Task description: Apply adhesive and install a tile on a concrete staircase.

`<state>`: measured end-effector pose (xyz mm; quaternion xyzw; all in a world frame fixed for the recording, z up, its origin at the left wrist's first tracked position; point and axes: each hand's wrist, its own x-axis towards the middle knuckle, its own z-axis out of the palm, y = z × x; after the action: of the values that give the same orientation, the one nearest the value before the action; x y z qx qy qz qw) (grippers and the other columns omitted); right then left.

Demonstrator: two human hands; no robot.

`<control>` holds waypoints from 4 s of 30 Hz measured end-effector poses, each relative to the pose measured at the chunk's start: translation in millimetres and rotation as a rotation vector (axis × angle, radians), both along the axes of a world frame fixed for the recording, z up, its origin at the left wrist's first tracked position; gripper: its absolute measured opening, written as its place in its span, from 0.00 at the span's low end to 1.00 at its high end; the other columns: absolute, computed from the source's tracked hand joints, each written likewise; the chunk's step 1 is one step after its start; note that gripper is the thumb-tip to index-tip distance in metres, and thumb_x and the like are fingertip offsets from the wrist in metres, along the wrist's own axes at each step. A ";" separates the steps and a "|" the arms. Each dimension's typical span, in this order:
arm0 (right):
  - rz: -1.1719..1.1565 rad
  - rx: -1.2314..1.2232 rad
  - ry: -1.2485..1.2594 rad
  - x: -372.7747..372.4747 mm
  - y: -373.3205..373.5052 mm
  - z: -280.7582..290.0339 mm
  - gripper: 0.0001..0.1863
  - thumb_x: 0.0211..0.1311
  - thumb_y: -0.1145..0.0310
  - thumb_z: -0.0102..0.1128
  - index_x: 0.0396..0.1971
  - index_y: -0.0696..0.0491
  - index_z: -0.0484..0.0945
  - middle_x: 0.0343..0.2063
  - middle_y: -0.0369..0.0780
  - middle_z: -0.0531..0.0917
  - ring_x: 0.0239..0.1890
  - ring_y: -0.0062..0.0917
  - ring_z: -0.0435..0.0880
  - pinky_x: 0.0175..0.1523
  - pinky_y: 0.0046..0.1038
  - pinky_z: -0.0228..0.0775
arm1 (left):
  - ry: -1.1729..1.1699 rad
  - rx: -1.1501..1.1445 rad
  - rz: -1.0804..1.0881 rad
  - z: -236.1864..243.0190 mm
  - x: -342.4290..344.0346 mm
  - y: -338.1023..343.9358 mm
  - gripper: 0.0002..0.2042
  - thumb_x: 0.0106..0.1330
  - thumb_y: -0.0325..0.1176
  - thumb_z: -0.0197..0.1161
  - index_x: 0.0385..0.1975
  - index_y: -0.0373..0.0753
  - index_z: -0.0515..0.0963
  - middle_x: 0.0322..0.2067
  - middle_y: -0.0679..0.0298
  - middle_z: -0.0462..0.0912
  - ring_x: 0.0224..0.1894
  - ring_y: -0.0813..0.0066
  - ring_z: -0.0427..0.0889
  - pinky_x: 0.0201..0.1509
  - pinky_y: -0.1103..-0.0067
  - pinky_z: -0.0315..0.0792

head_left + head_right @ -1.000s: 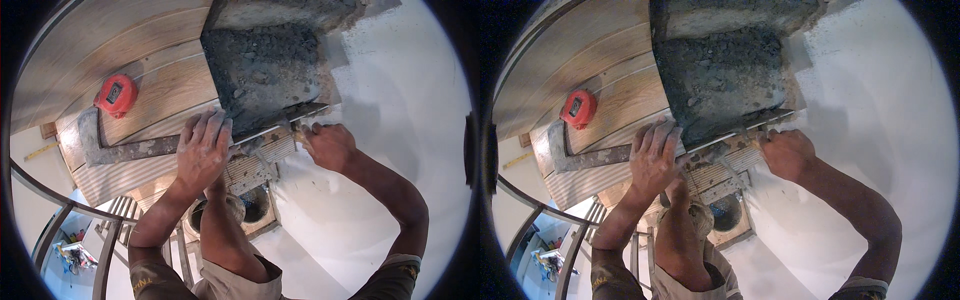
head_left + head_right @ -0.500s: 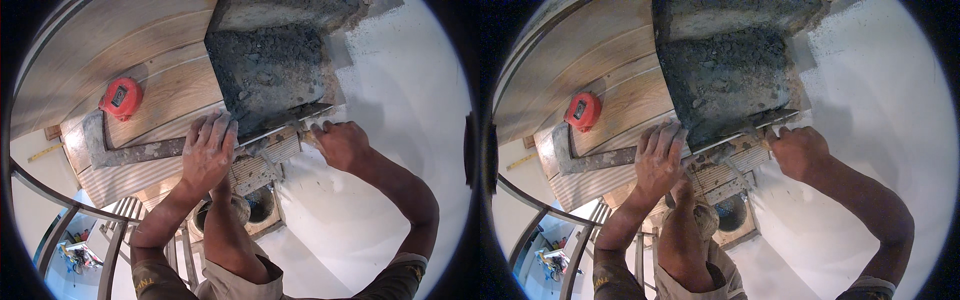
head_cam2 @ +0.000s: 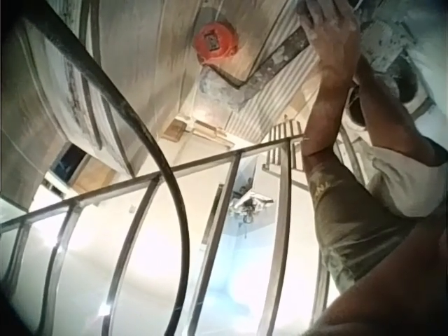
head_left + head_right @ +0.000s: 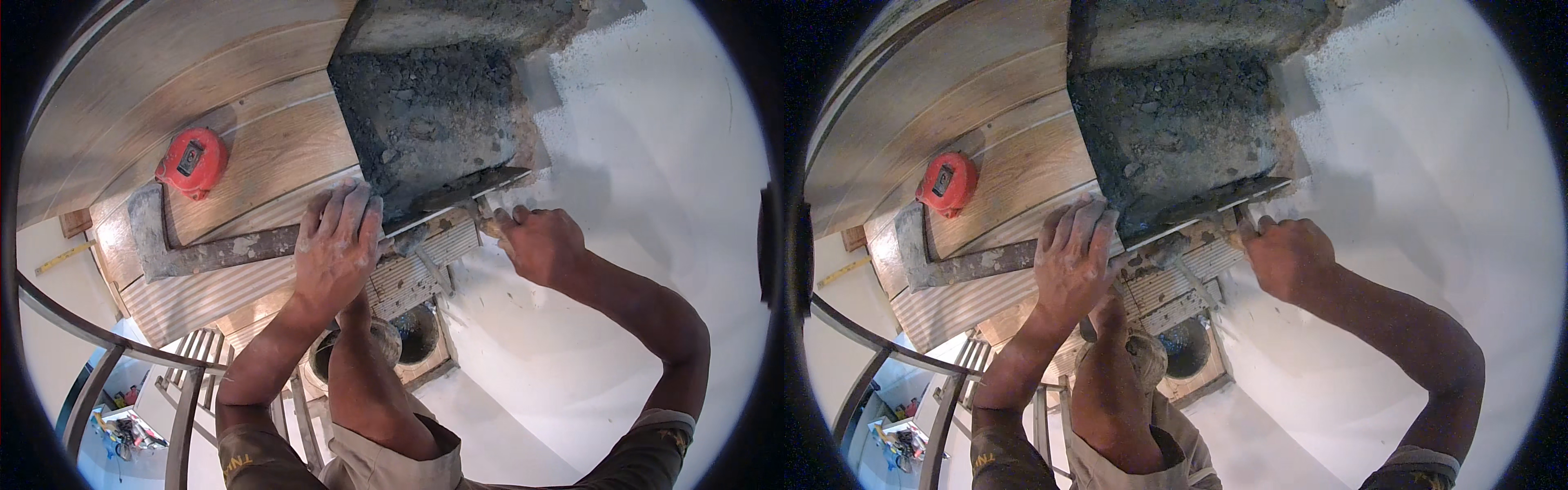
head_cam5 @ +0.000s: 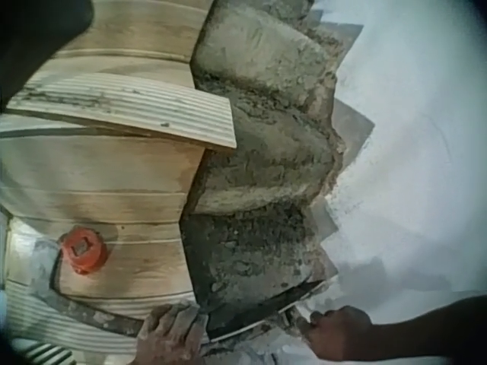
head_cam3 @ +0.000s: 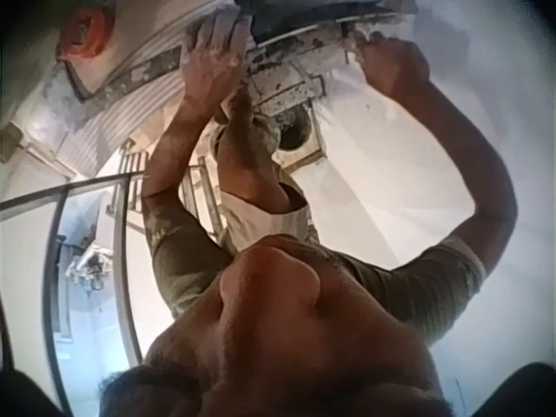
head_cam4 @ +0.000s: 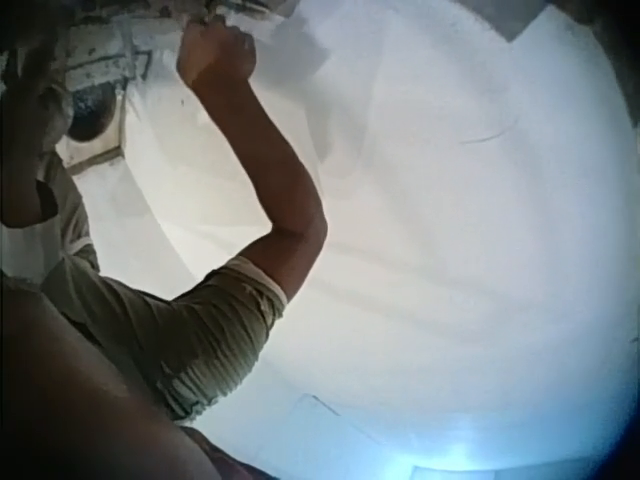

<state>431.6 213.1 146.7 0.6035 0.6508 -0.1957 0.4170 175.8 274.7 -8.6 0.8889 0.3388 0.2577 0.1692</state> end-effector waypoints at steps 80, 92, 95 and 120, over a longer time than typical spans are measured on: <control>-0.270 0.716 0.657 74.4 -30.7 -7.6 0.23 0.62 0.69 0.67 0.56 0.59 0.75 0.40 0.51 0.85 0.38 0.42 0.86 0.47 0.33 0.77 | 0.079 -0.005 -0.033 16.4 9.3 -2.5 0.20 0.49 0.37 0.74 0.43 0.47 0.81 0.55 0.57 0.73 0.61 0.58 0.72 0.63 0.58 0.66; -0.367 0.633 0.503 86.7 -43.6 -34.7 0.25 0.60 0.63 0.68 0.56 0.55 0.75 0.40 0.51 0.85 0.39 0.50 0.84 0.45 0.41 0.78 | 0.142 0.101 -0.183 14.3 11.5 -1.3 0.10 0.53 0.39 0.72 0.33 0.47 0.83 0.49 0.68 0.79 0.59 0.59 0.72 0.63 0.59 0.67; -0.414 0.702 0.464 93.7 -32.8 -36.7 0.24 0.60 0.62 0.68 0.55 0.53 0.76 0.39 0.49 0.85 0.39 0.50 0.84 0.44 0.42 0.77 | 0.130 0.111 -0.146 9.5 13.1 -4.5 0.08 0.54 0.37 0.66 0.33 0.48 0.83 0.47 0.69 0.79 0.62 0.62 0.71 0.64 0.60 0.66; -0.093 0.293 0.282 82.6 -14.1 30.5 0.21 0.50 0.59 0.72 0.43 0.52 0.83 0.34 0.47 0.86 0.39 0.45 0.84 0.46 0.44 0.76 | 0.129 0.151 -0.240 3.8 14.0 -4.2 0.12 0.49 0.42 0.67 0.35 0.52 0.85 0.42 0.71 0.79 0.58 0.63 0.74 0.65 0.52 0.64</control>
<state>514.2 199.0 177.2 0.6538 0.6956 -0.2006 0.2200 189.8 270.5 -4.9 0.9479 0.2199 0.2029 0.1094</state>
